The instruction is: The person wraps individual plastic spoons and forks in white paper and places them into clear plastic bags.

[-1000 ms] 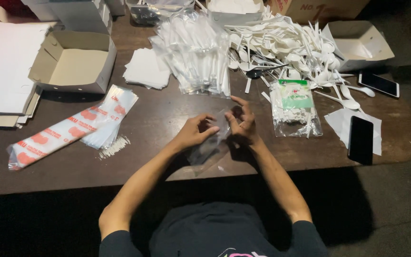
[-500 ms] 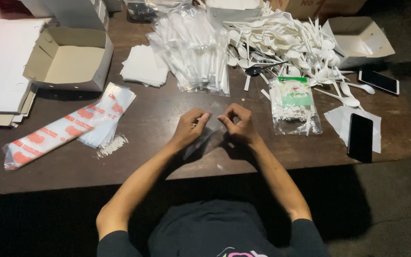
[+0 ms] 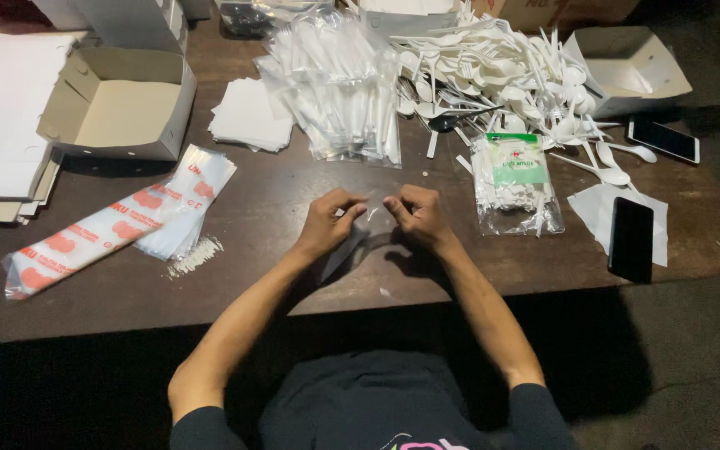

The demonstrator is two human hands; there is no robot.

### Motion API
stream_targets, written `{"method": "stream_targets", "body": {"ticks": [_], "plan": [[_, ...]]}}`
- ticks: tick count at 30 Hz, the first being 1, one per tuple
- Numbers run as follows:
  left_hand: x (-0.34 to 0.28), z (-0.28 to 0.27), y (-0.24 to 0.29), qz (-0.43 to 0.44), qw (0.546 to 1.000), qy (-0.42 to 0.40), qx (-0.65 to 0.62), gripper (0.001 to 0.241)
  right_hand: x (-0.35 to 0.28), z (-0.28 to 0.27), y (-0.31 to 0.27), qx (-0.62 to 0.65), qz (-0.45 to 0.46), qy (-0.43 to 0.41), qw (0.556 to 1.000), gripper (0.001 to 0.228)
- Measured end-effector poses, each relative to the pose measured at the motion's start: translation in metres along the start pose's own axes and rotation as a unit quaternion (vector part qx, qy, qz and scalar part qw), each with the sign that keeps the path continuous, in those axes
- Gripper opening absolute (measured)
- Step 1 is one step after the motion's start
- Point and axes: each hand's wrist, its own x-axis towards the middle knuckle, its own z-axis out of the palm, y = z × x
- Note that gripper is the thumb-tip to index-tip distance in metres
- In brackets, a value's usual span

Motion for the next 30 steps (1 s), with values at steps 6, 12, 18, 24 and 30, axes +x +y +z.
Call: {"method": "stream_targets", "body": {"ticks": [6,12,18,24,30], "plan": [[-0.002,0.000,0.002,-0.023,0.999,0.023,-0.003,0.008,0.008,0.000,-0.031,0.002,-0.003,0.011,1.000,0.019],[0.000,-0.003,0.018,-0.121,0.983,-0.053,-0.126,0.038,0.005,0.009,-0.029,0.092,-0.015,-0.013,0.996,0.007],[-0.007,-0.003,-0.007,-0.113,0.970,-0.103,-0.188,0.046,0.002,0.011,-0.008,0.060,-0.063,0.007,0.996,0.013],[-0.012,0.009,-0.028,-0.118,0.975,-0.085,-0.167,0.037,0.000,0.007,-0.007,0.038,-0.014,-0.012,0.999,0.024],[-0.010,0.003,-0.029,-0.118,0.989,-0.025,-0.089,0.025,0.006,0.001,-0.020,0.000,0.001,-0.022,1.000,0.023]]}}
